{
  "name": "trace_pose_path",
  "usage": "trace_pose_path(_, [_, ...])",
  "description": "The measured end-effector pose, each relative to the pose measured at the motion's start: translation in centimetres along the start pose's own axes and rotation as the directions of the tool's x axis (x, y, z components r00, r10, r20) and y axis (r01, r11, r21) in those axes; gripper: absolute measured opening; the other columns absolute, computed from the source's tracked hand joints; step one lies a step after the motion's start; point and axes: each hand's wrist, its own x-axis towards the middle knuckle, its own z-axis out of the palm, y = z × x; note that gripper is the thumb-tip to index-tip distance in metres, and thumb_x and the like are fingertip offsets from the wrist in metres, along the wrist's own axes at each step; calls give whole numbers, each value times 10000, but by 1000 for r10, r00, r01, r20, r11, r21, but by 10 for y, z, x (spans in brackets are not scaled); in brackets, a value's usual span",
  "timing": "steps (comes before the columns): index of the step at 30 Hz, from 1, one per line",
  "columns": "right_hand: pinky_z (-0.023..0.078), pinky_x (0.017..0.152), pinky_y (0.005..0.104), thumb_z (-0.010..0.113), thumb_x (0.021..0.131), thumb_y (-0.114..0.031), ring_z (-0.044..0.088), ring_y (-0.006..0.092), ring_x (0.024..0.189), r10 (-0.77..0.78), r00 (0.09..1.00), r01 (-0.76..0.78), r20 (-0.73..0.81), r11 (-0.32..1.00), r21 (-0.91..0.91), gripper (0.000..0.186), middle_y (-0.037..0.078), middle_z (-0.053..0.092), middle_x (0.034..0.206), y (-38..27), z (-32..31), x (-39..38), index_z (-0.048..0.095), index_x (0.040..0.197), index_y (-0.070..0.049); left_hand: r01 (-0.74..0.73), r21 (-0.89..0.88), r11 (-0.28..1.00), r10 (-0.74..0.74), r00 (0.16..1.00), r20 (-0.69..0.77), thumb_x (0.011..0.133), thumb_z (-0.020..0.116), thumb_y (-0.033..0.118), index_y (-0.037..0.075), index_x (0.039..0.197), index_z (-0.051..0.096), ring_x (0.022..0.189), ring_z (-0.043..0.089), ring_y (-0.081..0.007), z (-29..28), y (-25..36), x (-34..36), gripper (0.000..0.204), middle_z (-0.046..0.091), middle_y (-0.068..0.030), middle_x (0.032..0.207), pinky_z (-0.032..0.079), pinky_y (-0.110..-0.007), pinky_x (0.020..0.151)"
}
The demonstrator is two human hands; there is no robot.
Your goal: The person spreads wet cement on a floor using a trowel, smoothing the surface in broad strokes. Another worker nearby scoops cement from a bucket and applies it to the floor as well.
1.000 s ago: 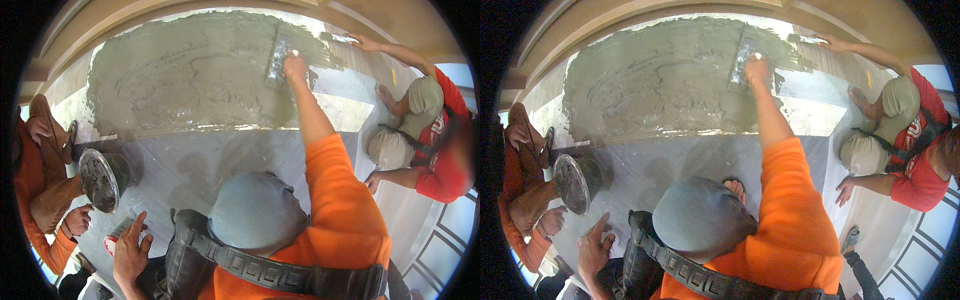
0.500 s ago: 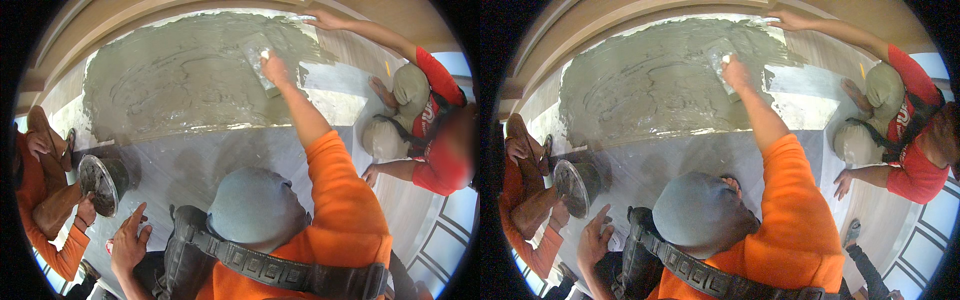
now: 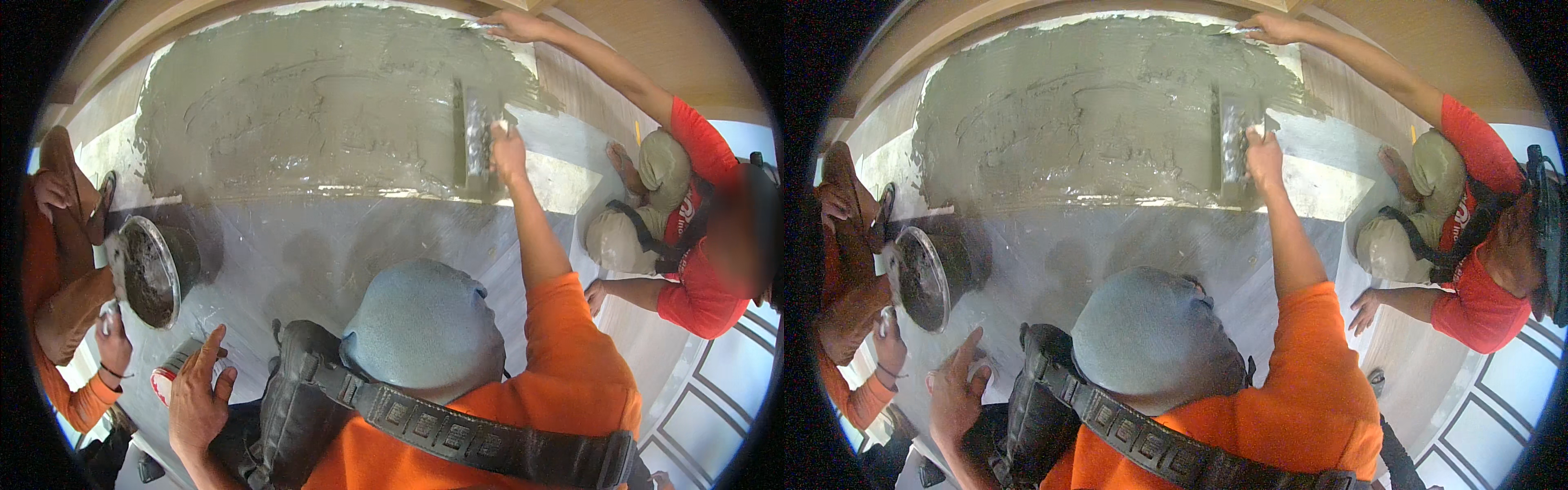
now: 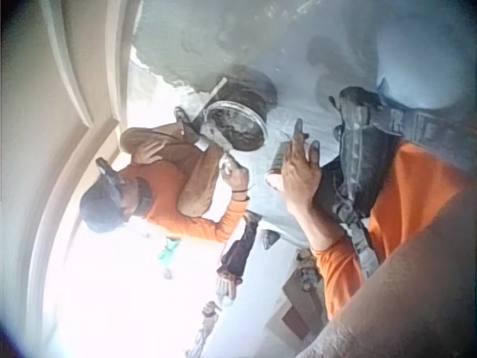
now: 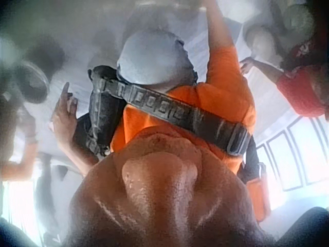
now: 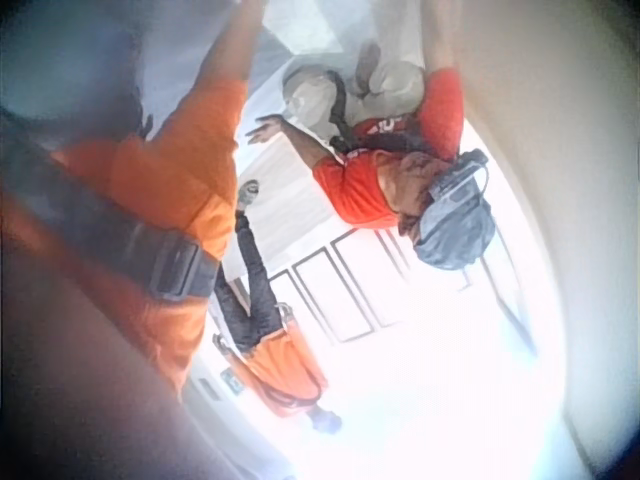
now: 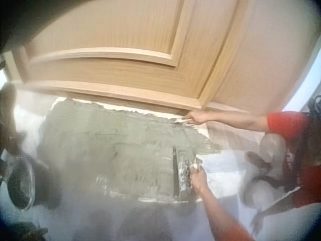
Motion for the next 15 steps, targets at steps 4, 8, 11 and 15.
trace_pose_path(4, [579, 749, 503, 559, 1044, -445, 722, 471, 886, -140, 990, 142, 24, 965, -222, 607, 320, 716, 1066, -27, -4, 32, 537, 1319, 96, -31, -2, 1000, 31, 999, -14, 962, 680, 158, 110, 1545, 504, 1145, 674, -406, 6, -8, 0, 611, 721, -215, 1180, 509, -476, 990])
trace_pose_path(8, [513, 966, 555, 544, 1048, -438, 651, 542, 1127, -137, 991, 132, 10, 932, -339, 598, 381, 676, 1181, 20, -2, 46, 526, 1344, 82, -55, -16, 998, 55, 998, -8, 961, 674, 158, 100, 1549, 498, 1137, 668, -407, 5, -10, 2, 617, 715, -221, 1193, 505, -483, 991])
trace_pose_path(11, [509, 984, 560, 551, 1050, -436, 650, 545, 1143, -78, 996, 88, 42, 915, -393, 592, 392, 674, 1175, 48, -4, -10, 523, 1359, 68, -33, -30, 999, 33, 999, 8, 956, 678, 156, 103, 1552, 497, 1130, 665, -409, 4, -10, 0, 625, 713, -219, 1197, 503, -486, 993])
trace_pose_path(15, [520, 953, 585, 566, 1047, -422, 665, 557, 1085, -177, 983, 178, 49, 855, -486, 572, 378, 696, 1111, 33, -13, -77, 512, 1373, 45, -2, -40, 999, 3, 1000, 24, 952, 681, 145, 98, 1547, 504, 1122, 665, -412, 5, -11, 2, 623, 713, -215, 1198, 502, -488, 990])
